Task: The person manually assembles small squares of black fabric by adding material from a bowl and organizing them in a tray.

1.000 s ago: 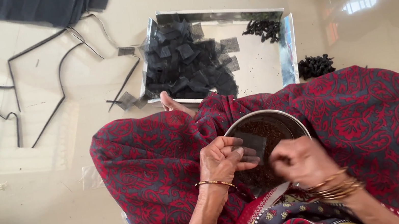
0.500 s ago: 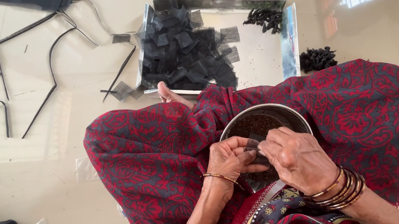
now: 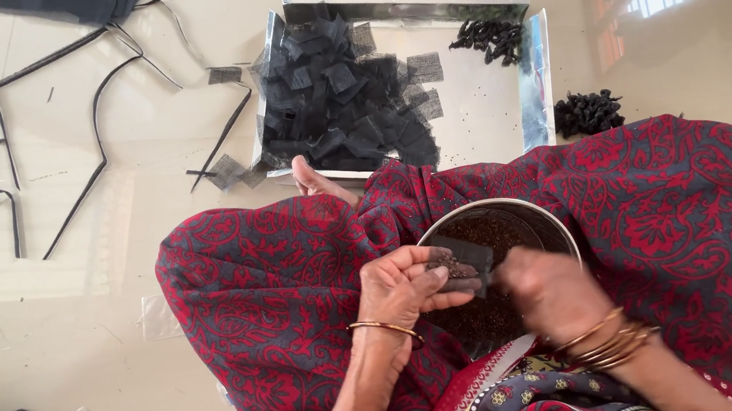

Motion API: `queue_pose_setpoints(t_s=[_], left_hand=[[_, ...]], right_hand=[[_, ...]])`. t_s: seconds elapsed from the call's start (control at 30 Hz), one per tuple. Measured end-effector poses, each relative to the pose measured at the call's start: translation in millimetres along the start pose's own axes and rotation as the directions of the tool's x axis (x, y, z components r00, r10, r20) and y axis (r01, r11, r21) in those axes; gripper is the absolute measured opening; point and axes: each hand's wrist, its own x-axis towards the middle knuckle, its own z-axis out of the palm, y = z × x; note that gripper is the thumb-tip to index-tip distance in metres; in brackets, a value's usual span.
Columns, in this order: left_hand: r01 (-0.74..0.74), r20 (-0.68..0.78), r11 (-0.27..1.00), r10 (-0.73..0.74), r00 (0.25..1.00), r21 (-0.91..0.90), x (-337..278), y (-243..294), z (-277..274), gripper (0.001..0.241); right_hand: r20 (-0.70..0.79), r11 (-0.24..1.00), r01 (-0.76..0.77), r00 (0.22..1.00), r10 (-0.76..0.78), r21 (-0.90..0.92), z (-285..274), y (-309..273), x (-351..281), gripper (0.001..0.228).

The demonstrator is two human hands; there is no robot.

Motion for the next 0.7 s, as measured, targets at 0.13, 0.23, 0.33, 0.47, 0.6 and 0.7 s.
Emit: queue_pose_setpoints(t_s=[0.13,0.23,0.33,0.47,0.6,0.7], left_hand=[[0.001,0.017,1.000,-0.001,1.000,-0.013,-3.3,11.3,0.3,0.020],[0.009,0.024,1.000,-0.009,1.000,-0.006,-1.5,8.3,-0.8,0.020],[0.002,0.009,1.000,-0.002,1.000,-0.025,1.2,1.4,-4.2,0.020],[0.009,-0.011,1.000,-0.009,1.000,-0.002,7.5,-11.1,-9.3,0.017],[-0.031,-0.014,0.998,0.031,0.999,0.053,12.0,-22.4,-14.9,0.016],[0.006,-0.019,0.996,-0.004,1.000,0.086,13.8,-28.5,-11.7,0.017]], right_hand=[[-0.054,0.967,0.186,0.982,-0.179,0.174,23.3,-21.5,3.4,0.013],[0.044,0.964,0.244,0.967,-0.249,0.106,37.5,-25.3,3.9,0.016],[0.138,0.955,0.296,0.945,-0.297,0.025,55.5,-19.2,0.7,0.002],[0.189,0.949,0.316,0.931,-0.312,0.009,58.3,-15.9,0.4,0.005],[0.010,0.982,0.162,0.986,-0.164,0.100,26.5,-4.1,-0.6,0.011],[-0.003,0.936,-0.002,1.000,0.003,0.351,-57.7,-27.5,11.9,0.008]])
